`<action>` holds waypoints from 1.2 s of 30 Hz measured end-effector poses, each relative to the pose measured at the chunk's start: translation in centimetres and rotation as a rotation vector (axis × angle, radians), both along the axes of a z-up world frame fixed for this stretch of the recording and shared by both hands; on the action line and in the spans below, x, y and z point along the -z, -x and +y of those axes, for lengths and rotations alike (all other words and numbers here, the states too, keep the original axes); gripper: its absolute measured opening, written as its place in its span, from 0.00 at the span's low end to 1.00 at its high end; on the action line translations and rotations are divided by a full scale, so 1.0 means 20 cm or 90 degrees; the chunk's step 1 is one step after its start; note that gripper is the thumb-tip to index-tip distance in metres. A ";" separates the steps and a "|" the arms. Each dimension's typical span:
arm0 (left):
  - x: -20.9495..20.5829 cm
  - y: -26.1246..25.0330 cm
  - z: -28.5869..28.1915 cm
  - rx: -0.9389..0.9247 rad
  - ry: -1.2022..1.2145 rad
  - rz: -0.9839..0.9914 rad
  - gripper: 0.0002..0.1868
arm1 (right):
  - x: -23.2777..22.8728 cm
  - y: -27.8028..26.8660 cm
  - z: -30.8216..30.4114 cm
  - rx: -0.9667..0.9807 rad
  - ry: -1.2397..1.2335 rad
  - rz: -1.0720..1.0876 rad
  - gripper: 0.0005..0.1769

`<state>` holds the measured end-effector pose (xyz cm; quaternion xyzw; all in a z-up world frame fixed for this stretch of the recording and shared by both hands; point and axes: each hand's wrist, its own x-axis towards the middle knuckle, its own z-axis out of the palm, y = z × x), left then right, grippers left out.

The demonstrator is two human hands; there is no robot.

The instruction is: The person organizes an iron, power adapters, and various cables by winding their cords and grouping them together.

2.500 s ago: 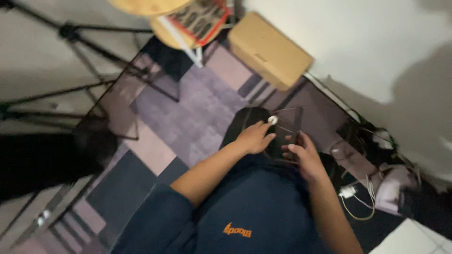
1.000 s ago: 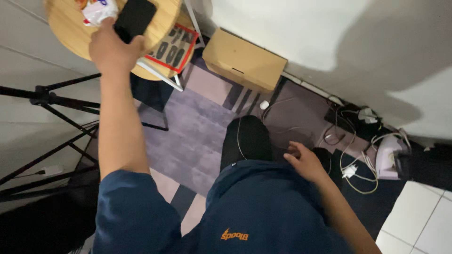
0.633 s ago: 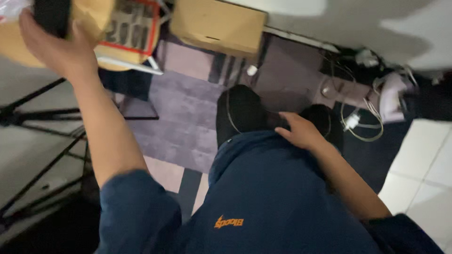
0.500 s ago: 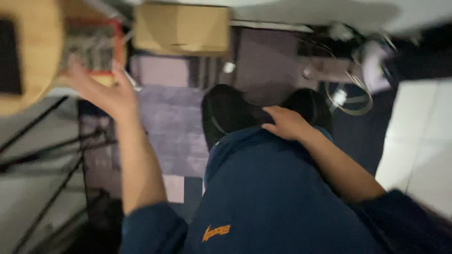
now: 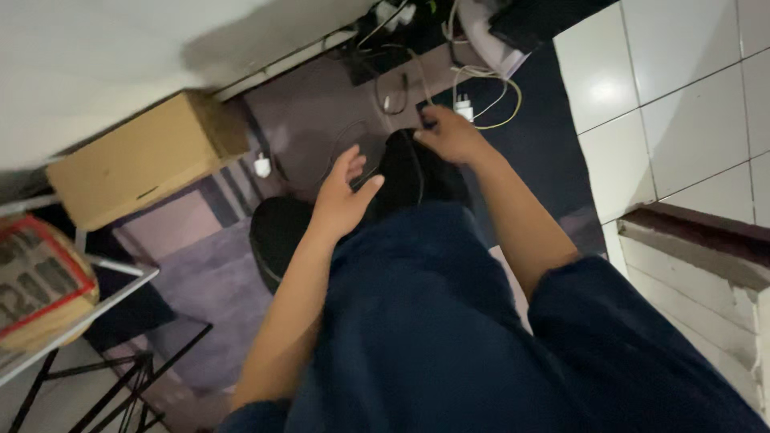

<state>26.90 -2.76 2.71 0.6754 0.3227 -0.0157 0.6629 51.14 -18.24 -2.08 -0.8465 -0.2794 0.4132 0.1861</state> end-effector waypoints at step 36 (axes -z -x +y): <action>-0.20 -0.66 -0.31 -0.365 0.063 -0.176 0.16 | -0.86 0.21 0.06 -0.012 -0.247 -0.396 0.26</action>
